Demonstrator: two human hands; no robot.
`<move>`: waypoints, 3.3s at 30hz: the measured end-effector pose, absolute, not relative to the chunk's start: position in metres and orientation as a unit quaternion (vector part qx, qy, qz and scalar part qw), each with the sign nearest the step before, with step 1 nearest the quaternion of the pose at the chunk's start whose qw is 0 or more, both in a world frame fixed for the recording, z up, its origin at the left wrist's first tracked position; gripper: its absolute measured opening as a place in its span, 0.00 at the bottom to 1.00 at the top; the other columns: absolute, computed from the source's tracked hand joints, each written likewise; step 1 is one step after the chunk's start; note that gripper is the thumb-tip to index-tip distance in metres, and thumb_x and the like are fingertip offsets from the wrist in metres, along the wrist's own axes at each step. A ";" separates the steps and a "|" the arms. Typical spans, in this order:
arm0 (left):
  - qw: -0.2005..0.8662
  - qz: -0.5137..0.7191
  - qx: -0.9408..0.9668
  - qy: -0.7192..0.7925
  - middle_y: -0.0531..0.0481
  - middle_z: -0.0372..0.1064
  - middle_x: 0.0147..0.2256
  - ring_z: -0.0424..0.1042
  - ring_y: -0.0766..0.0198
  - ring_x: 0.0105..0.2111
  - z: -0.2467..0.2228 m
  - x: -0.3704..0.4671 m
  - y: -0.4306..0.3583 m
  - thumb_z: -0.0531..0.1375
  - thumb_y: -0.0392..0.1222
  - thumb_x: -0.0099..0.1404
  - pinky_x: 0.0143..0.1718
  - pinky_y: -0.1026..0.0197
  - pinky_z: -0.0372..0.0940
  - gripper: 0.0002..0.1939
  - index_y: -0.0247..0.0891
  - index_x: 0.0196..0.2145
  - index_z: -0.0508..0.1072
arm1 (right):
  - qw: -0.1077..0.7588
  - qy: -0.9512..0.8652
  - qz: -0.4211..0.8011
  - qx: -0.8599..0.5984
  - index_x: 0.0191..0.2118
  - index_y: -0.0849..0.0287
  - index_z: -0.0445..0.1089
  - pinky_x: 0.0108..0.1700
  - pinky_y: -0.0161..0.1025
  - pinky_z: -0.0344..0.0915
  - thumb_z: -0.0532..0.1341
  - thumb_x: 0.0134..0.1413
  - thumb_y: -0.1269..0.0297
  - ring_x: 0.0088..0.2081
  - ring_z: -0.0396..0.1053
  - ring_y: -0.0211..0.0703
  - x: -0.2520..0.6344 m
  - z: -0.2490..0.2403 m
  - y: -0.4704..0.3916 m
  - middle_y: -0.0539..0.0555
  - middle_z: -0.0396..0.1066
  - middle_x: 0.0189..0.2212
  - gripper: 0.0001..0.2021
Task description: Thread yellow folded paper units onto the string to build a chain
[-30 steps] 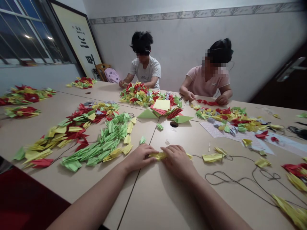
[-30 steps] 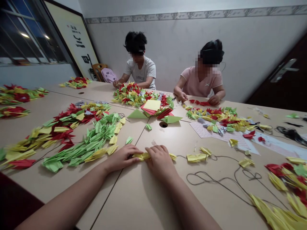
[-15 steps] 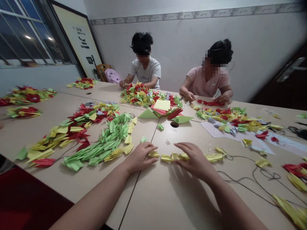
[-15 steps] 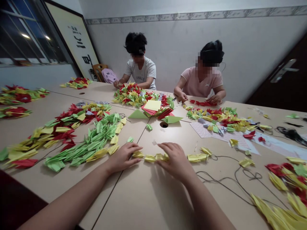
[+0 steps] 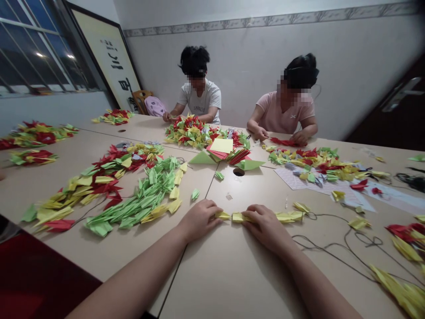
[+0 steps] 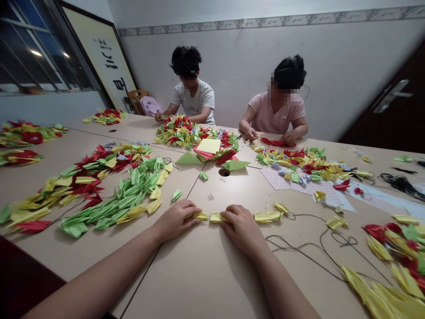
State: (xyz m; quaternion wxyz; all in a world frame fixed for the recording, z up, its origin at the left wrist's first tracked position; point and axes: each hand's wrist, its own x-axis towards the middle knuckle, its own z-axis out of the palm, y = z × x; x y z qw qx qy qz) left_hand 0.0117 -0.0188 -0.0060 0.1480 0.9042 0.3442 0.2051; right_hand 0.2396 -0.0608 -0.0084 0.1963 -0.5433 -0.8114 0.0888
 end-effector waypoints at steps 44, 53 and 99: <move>0.135 0.206 0.902 0.355 0.45 0.65 0.40 0.62 0.58 0.41 -0.004 0.062 -0.029 0.53 0.47 0.60 0.43 0.55 0.59 0.17 0.37 0.44 0.66 | 0.244 -0.764 0.107 -0.588 0.49 0.54 0.62 0.50 0.46 0.59 0.55 0.49 0.56 0.50 0.60 0.48 0.298 0.015 -0.082 0.58 0.63 0.48 0.20; 0.094 0.173 0.924 0.327 0.45 0.66 0.39 0.62 0.54 0.42 0.002 0.104 -0.037 0.56 0.50 0.57 0.44 0.52 0.57 0.19 0.36 0.43 0.68 | 0.207 -0.767 0.049 -0.605 0.41 0.56 0.69 0.46 0.50 0.62 0.55 0.49 0.60 0.45 0.65 0.50 0.344 -0.009 -0.081 0.58 0.70 0.41 0.14; 0.074 0.110 0.931 0.340 0.49 0.66 0.36 0.63 0.60 0.38 -0.003 0.178 -0.029 0.54 0.44 0.60 0.36 0.59 0.59 0.09 0.39 0.37 0.69 | 0.365 -0.533 0.156 -0.747 0.25 0.58 0.65 0.26 0.36 0.60 0.54 0.46 0.53 0.25 0.63 0.40 0.388 -0.002 -0.096 0.50 0.66 0.21 0.13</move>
